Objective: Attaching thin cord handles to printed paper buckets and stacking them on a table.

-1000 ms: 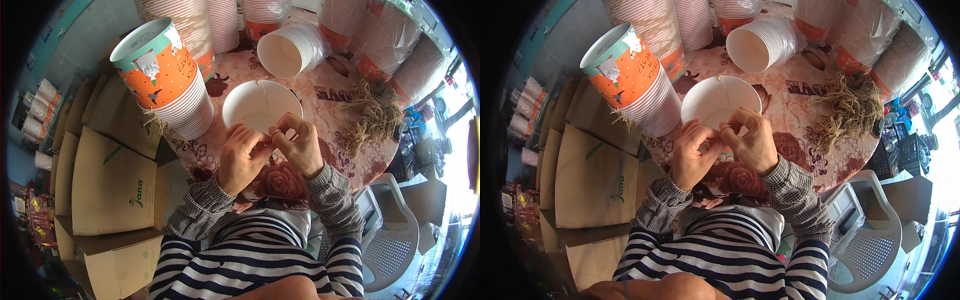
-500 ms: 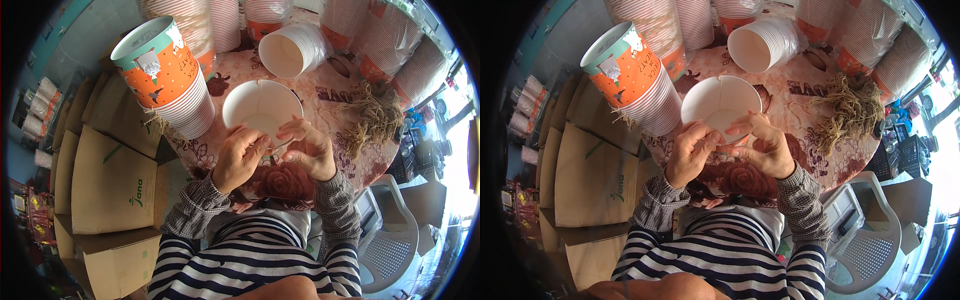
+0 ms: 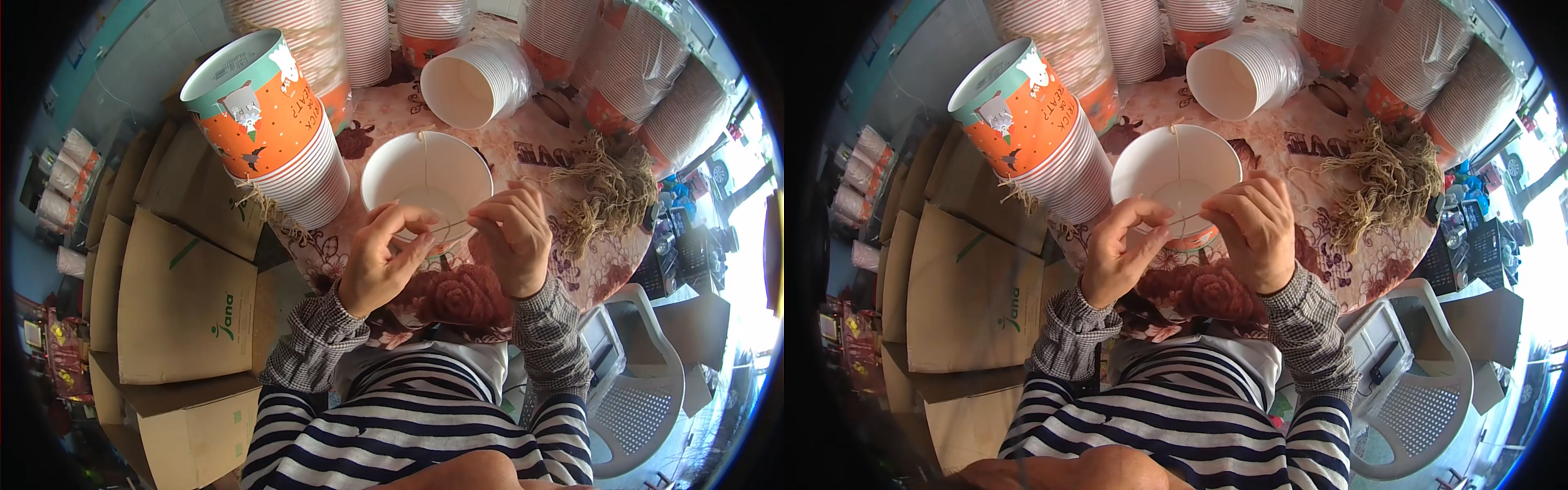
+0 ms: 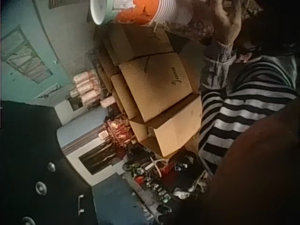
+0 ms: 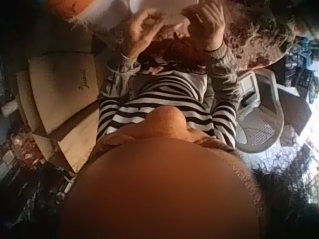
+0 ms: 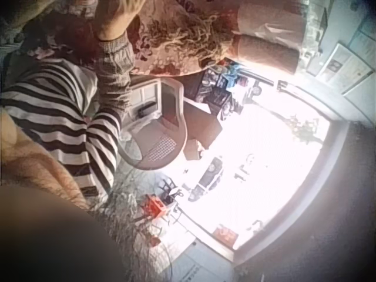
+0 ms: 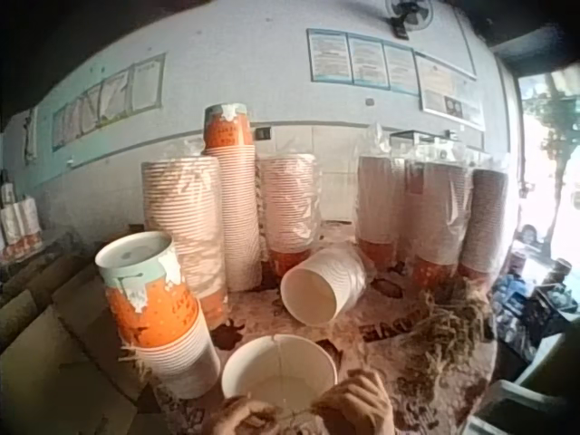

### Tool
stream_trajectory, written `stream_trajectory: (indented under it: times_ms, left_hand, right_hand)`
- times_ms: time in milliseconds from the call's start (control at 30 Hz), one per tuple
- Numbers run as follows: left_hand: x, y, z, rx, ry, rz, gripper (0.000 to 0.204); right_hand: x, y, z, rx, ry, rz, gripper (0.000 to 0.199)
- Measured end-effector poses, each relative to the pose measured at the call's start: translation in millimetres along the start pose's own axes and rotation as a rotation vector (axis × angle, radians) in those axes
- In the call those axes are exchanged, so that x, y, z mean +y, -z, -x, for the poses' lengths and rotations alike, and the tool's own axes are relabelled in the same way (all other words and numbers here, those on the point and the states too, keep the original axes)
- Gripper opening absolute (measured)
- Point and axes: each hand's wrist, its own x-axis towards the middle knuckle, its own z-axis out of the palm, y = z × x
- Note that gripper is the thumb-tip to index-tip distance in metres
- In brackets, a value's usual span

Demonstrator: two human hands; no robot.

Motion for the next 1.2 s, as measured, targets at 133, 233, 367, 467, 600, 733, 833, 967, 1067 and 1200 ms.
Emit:
stream_trajectory:
  times_ms: [133,233,367,467,600,733,833,967,1067,1200]
  left_hand:
    - [7,5,6,0.040,0.184,0.475,0.010]
    - [9,4,6,-0.005,0.228,0.568,0.011]
    - [6,-7,6,-0.056,0.174,0.517,0.017]
    - [4,-11,7,-0.095,0.098,0.422,0.022]
    - [6,-9,9,-0.055,0.153,0.409,0.024]
    - [7,-10,10,-0.012,0.187,0.522,0.022]
    - [4,-10,10,0.022,0.160,0.515,0.020]
    - [5,-10,11,0.061,0.163,0.449,0.016]
    - [3,-14,10,0.095,0.106,0.444,0.012]
    - [4,-14,10,0.121,0.040,0.276,0.009]
  right_hand:
    - [-6,6,8,-0.020,0.068,0.190,0.013]
    - [-24,4,13,-0.068,0.190,0.149,0.017]
    - [-31,-1,4,-0.040,0.174,-0.033,0.023]
    - [-24,-10,2,0.006,0.057,-0.105,0.023]
    - [-25,-12,3,-0.069,-0.306,-0.413,0.013]
    - [-29,-7,8,-0.235,-0.645,-0.800,0.022]
    - [-32,1,6,-0.351,-0.751,-0.891,0.022]
    - [-31,-6,16,-0.269,-0.784,-0.967,0.021]
    - [-33,-11,21,-0.166,-0.814,-1.058,0.015]
    - [-31,-14,26,-0.182,-0.750,-0.802,0.015]
